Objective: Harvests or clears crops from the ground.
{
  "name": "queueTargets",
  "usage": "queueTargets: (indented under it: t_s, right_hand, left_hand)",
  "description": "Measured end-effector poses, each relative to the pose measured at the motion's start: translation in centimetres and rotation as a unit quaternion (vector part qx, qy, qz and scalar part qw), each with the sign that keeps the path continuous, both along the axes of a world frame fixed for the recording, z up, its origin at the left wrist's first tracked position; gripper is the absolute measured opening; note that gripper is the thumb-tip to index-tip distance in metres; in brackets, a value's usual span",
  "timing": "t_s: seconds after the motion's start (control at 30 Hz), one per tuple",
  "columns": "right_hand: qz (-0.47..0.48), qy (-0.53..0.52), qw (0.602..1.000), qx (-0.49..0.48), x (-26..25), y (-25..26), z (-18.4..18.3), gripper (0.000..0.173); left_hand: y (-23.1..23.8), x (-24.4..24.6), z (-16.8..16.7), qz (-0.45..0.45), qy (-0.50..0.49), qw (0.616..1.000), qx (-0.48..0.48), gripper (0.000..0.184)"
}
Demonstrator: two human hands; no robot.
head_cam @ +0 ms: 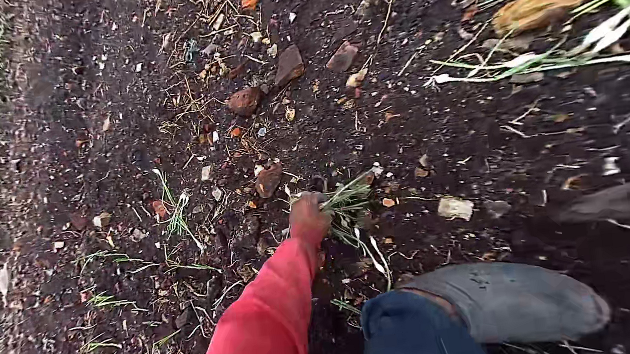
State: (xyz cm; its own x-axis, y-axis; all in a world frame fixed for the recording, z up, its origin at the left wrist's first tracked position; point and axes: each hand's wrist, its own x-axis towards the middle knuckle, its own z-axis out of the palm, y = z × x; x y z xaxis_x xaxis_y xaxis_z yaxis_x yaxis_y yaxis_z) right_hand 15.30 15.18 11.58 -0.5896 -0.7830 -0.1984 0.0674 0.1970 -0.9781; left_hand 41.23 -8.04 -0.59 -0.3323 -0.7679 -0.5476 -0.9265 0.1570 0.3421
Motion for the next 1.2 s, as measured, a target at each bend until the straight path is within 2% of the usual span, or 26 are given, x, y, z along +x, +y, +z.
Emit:
queueTargets:
  t_s: [0.07, 0.1, 0.17, 0.2, 0.23, 0.33, 0.37, 0.4, 0.47, 0.53, 0.63, 0.73, 0.8, 0.87, 0.9, 0.97, 1.07, 1.13, 1.2]
  right_hand:
    - [-0.068, 0.161, 0.979, 0.101, 1.6, -0.1, -6.1, 0.055]
    - [-0.072, 0.202, 0.969, 0.123, 2.0, 0.4, -7.4, 0.064]
    - [-0.078, 0.243, 0.96, 0.114, 2.6, 1.3, -8.3, 0.065]
    - [-0.079, 0.243, 0.961, 0.109, 3.2, 2.1, -8.2, 0.063]
    - [-0.089, 0.241, 0.961, 0.1, 3.3, 2.3, -8.1, 0.062]
    - [-0.121, 0.236, 0.96, 0.087, 3.3, 2.1, -8.0, 0.063]
    - [-0.123, 0.233, 0.961, 0.087, 3.4, 2.4, -7.9, 0.062]
    - [-0.124, 0.229, 0.962, 0.083, 3.3, 2.7, -7.9, 0.06]
    - [-0.121, 0.204, 0.969, 0.075, 2.9, 3.3, -7.5, 0.052]
    - [-0.133, 0.194, 0.971, 0.04, 2.2, 3.0, -5.9, 0.042]
    - [-0.137, 0.184, 0.97, -0.075, 0.8, 1.5, -0.9, 0.026]
    - [-0.132, 0.105, 0.966, -0.196, -2.5, 0.4, 4.7, 0.015]
    - [-0.11, 0.033, 0.958, -0.263, -4.5, -0.1, 7.0, 0.019]
    - [-0.085, 0.048, 0.962, -0.254, -5.2, -2.1, 8.6, 0.027]
    - [-0.078, 0.082, 0.966, -0.233, -5.2, -3.5, 8.4, 0.026]
    - [-0.048, 0.168, 0.979, -0.109, -4.4, -4.8, 4.2, 0.02]
    - [-0.08, 0.177, 0.977, 0.092, -1.1, -1.2, -8.1, 0.044]
    - [-0.121, 0.164, 0.975, 0.094, 0.1, 1.0, -11.2, 0.045]
    - [-0.133, 0.164, 0.974, 0.08, 2.0, 3.9, -10.2, 0.043]
  left_hand:
    - [-3.9, -1.4, 2.8, 0.043, 0.054, 0.993, -0.09, 0.038]
    - [-5.9, -2.0, 4.0, 0.043, 0.058, 0.987, -0.142, 0.047]
    - [-8.3, -2.2, 6.0, 0.015, 0.031, 0.978, -0.208, 0.077]
    - [-7.4, -1.2, 6.5, -0.009, 0.006, 0.975, -0.223, 0.086]
    - [-5.7, -0.4, 6.7, -0.04, -0.005, 0.973, -0.227, 0.084]
    - [1.6, -0.6, 3.7, -0.136, 0.001, 0.981, -0.134, 0.036]
    - [4.3, -0.9, 2.3, -0.155, -0.016, 0.985, -0.076, 0.028]
    - [6.3, -1.5, 1.2, -0.149, -0.041, 0.988, -0.012, 0.028]
    - [8.9, -2.3, -0.8, -0.059, -0.084, 0.991, 0.091, 0.043]
    - [10.0, -2.8, -2.2, 0.026, -0.114, 0.986, 0.12, 0.053]
    - [10.6, -2.1, -2.5, 0.059, -0.102, 0.986, 0.119, 0.052]
    - [9.4, -2.6, -0.3, 0.13, 0.049, 0.984, 0.109, 0.044]
    - [8.2, -3.1, 1.5, 0.156, 0.161, 0.965, 0.134, 0.034]
    - [6.9, -5.1, 2.9, 0.176, 0.246, 0.937, 0.177, 0.035]
    - [6.4, -6.4, 3.2, 0.158, 0.267, 0.934, 0.179, 0.038]
    - [6.3, -8.9, 3.0, 0.12, 0.299, 0.931, 0.171, 0.045]
    - [8.1, -12.9, 2.2, 0.121, 0.342, 0.919, 0.158, 0.043]
    - [9.2, -15.3, 1.0, 0.073, 0.344, 0.931, 0.101, 0.033]
    - [12.3, -16.1, -0.9, -0.057, 0.303, 0.951, 0.014, 0.022]
